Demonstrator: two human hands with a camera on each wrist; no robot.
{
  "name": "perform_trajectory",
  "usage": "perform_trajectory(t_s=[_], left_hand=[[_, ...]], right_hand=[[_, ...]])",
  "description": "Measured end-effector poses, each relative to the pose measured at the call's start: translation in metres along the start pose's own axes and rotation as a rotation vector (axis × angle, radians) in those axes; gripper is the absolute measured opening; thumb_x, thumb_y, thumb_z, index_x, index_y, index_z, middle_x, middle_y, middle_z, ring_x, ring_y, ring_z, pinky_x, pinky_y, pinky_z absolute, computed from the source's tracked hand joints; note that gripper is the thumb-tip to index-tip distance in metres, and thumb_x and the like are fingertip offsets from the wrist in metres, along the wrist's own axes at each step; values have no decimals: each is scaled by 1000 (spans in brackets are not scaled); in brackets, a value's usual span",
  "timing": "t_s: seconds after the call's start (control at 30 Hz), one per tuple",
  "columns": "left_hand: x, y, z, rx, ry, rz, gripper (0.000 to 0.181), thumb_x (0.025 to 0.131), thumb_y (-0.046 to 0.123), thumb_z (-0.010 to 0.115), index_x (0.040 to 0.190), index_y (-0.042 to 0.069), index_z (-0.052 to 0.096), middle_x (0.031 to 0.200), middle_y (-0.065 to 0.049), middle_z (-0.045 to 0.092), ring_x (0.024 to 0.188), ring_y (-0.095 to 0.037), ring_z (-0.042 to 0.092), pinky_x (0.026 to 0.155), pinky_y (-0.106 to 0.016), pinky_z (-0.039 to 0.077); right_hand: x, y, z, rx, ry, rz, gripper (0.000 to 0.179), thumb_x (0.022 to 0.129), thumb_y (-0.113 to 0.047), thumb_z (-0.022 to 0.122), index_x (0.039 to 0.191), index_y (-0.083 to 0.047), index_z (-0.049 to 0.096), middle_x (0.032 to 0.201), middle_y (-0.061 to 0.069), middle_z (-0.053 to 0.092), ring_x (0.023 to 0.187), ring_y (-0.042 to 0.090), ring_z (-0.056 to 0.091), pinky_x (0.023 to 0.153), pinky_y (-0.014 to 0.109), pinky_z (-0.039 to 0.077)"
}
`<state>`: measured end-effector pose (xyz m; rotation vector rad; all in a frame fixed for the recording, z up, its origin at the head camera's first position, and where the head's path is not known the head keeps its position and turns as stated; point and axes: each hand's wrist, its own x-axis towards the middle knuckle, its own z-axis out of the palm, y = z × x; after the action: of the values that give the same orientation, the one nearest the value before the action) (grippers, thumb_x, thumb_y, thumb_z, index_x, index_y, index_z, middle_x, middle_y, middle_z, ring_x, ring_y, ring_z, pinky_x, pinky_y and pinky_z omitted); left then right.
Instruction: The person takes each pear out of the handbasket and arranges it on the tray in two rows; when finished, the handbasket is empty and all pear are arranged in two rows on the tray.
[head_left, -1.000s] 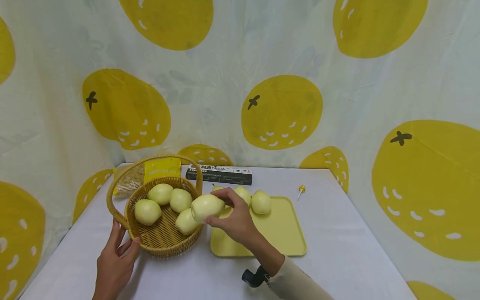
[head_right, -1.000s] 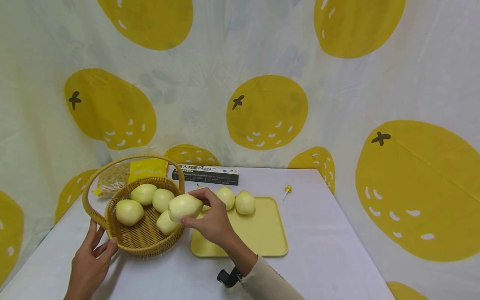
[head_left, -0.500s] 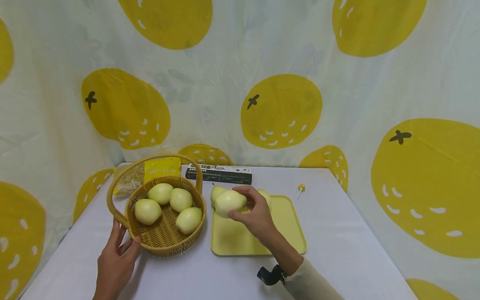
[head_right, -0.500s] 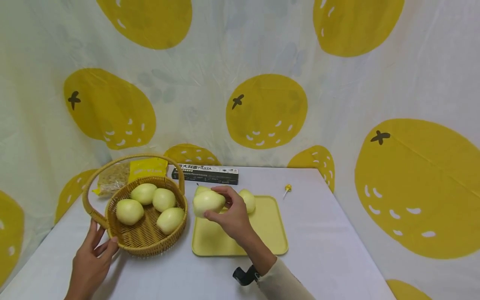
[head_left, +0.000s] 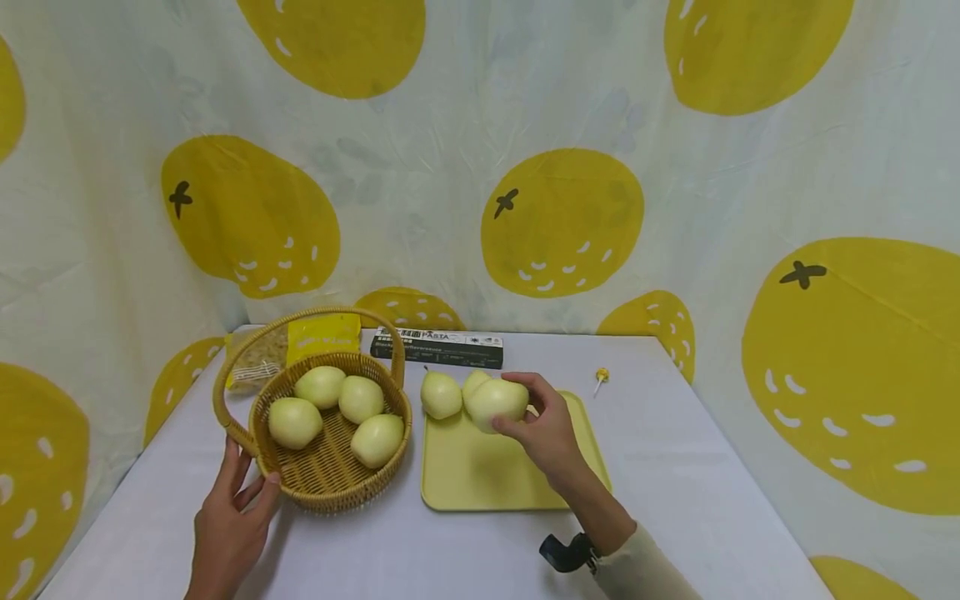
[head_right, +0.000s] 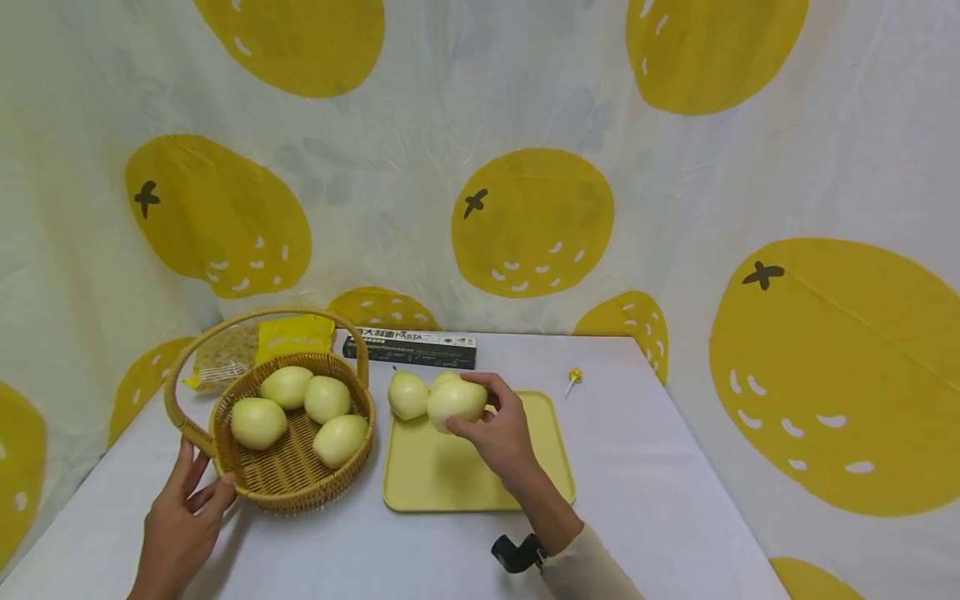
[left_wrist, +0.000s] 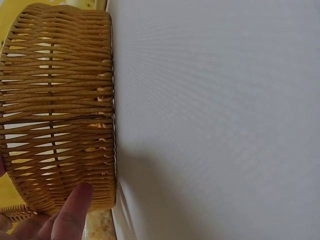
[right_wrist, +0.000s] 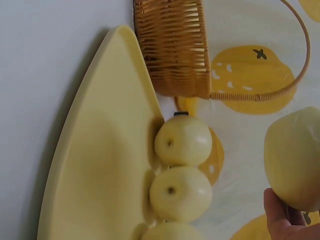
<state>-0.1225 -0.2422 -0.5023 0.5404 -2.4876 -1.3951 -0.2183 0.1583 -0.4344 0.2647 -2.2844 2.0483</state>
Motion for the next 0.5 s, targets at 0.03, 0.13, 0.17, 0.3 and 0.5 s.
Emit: perform_trajectory(t_s=[0.03, 0.13, 0.17, 0.3, 0.5], left_hand=[[0, 0, 0, -2, 3, 1, 90, 108, 27, 64, 168, 38, -2, 176, 0, 15, 145, -44, 52, 79, 7, 49], [-1, 0, 0, -4, 11, 4, 90, 108, 26, 65, 168, 38, -1, 176, 2, 15, 147, -43, 50, 79, 8, 47], [-1, 0, 0, -4, 13, 6, 90, 108, 26, 65, 168, 38, -1, 176, 3, 14, 147, -43, 50, 80, 8, 47], [-1, 1, 0, -8, 18, 19, 90, 107, 24, 65, 168, 37, -1, 176, 5, 13, 149, -43, 48, 81, 9, 46], [-2, 1, 0, -17, 20, 28, 91, 107, 24, 66, 168, 38, 0, 176, 6, 13, 149, -41, 48, 81, 10, 44]], right_hand=[[0, 0, -3, -4, 14, 4, 66, 80, 3, 89, 138, -16, 66, 142, 9, 62, 122, 26, 59, 94, 23, 61], [0, 2, -10, -8, 53, 14, 66, 80, 3, 88, 139, -16, 65, 141, 10, 61, 122, 26, 60, 92, 22, 62], [1, 2, -13, -14, 64, 17, 67, 80, 3, 88, 139, -17, 65, 141, 9, 61, 122, 26, 60, 92, 21, 62], [2, 4, -24, -46, 103, 34, 68, 82, 3, 87, 142, -17, 62, 142, 11, 61, 123, 27, 60, 93, 19, 60], [7, 9, -41, -95, 165, 104, 71, 85, 1, 84, 147, -14, 55, 142, 16, 62, 125, 29, 61, 90, 15, 59]])
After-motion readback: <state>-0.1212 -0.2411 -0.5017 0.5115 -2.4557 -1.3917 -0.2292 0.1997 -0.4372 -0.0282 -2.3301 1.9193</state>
